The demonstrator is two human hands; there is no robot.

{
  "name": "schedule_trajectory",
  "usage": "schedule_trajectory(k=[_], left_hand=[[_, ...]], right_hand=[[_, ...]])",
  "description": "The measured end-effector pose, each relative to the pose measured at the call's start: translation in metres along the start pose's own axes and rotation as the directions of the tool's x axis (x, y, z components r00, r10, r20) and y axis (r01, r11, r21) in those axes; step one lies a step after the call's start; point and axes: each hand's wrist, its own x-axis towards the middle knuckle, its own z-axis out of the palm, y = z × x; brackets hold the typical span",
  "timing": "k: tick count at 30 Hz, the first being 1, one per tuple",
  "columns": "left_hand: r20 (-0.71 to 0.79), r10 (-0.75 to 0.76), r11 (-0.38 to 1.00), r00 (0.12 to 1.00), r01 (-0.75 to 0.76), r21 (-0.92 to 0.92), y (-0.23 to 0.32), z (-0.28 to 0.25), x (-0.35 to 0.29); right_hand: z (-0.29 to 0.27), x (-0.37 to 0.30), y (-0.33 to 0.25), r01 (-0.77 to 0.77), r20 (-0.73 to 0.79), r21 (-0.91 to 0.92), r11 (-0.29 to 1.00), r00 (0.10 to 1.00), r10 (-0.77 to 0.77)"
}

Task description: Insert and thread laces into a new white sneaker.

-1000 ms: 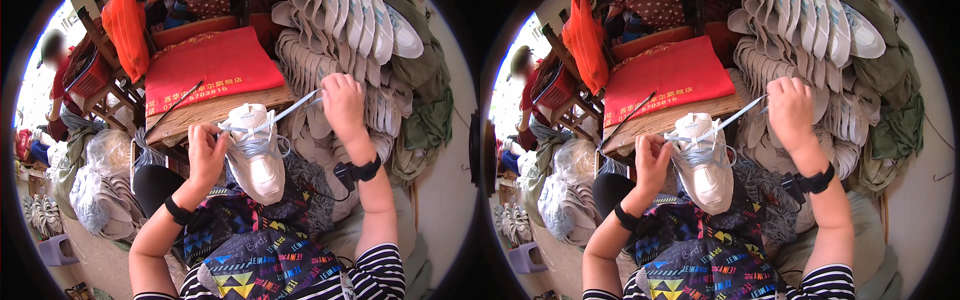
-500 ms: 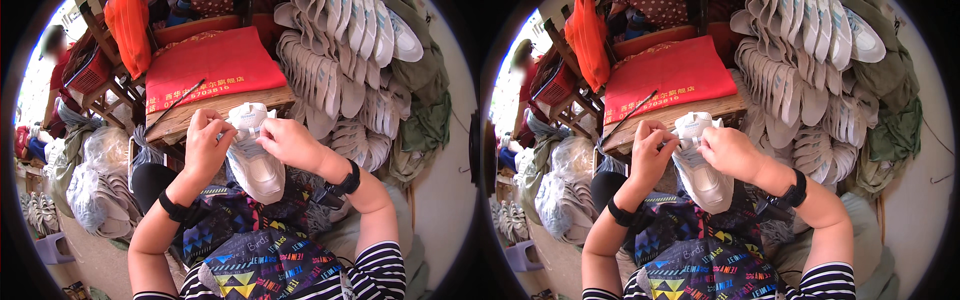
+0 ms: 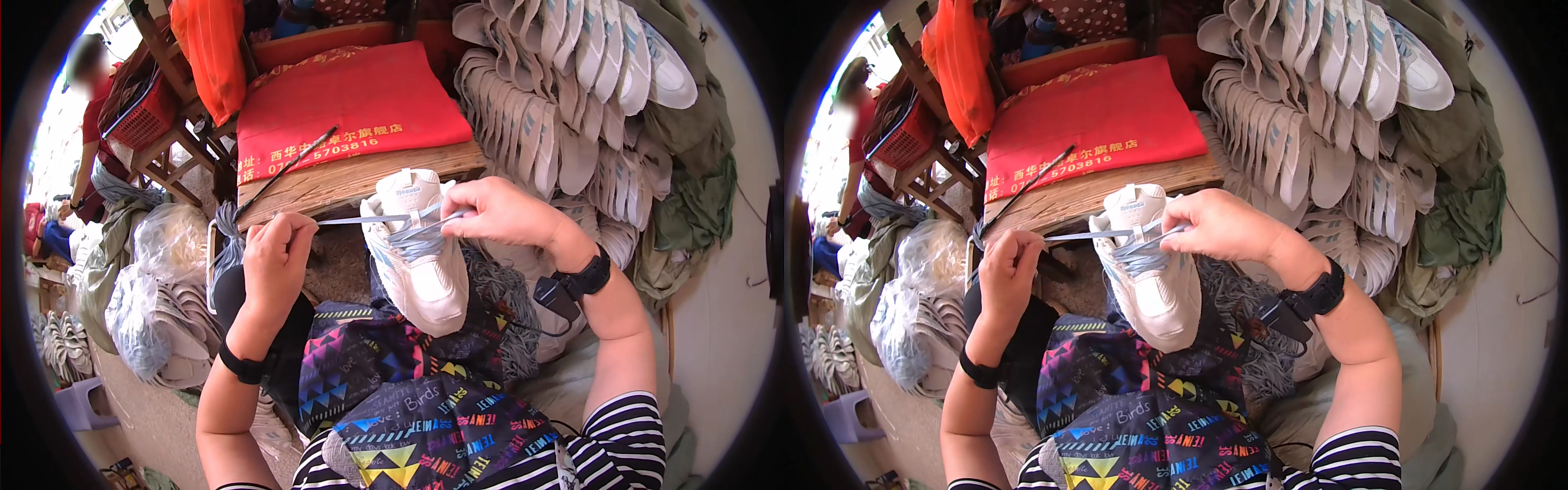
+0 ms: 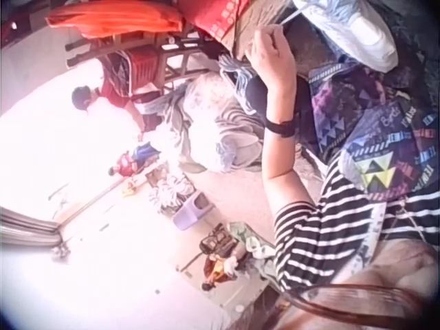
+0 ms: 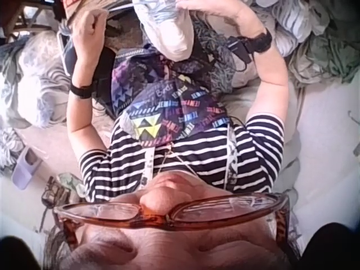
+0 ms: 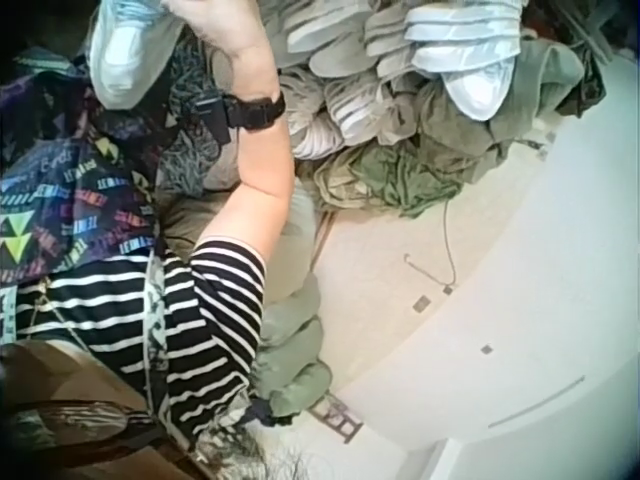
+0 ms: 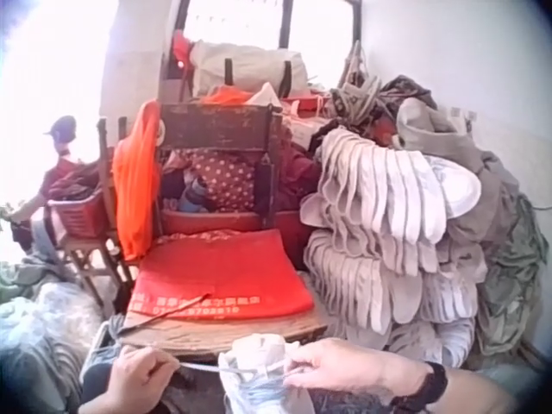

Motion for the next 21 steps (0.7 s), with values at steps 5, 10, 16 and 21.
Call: schedule_trajectory(k=[5, 10, 16, 21], left_hand=[[0.007, 0.012, 1.0, 1.0, -0.012, 0.01, 0.002, -0.002, -0.003], [0.02, 0.004, 1.0, 1.0, -0.004, 0.0, -0.009, -0.002, -0.006], [0.018, 0.027, 0.999, 0.999, -0.028, 0.034, -0.004, -0.006, -0.007], [0.025, 0.021, 1.0, 0.999, -0.021, 0.023, -0.005, -0.008, -0.008]], right_hand=[[0.002, 0.001, -0.001, -0.042, -0.122, 0.162, 0.986, 0.991, 0.063], [0.007, -0.006, -0.004, -0.001, -0.113, -0.087, 0.996, 0.994, -0.009], [0.008, -0.005, 0.001, 0.063, -0.004, -0.036, 0.997, 0.998, -0.063], [0.005, -0.005, 0.007, -0.024, -0.14, 0.338, 0.941, 0.987, 0.076]])
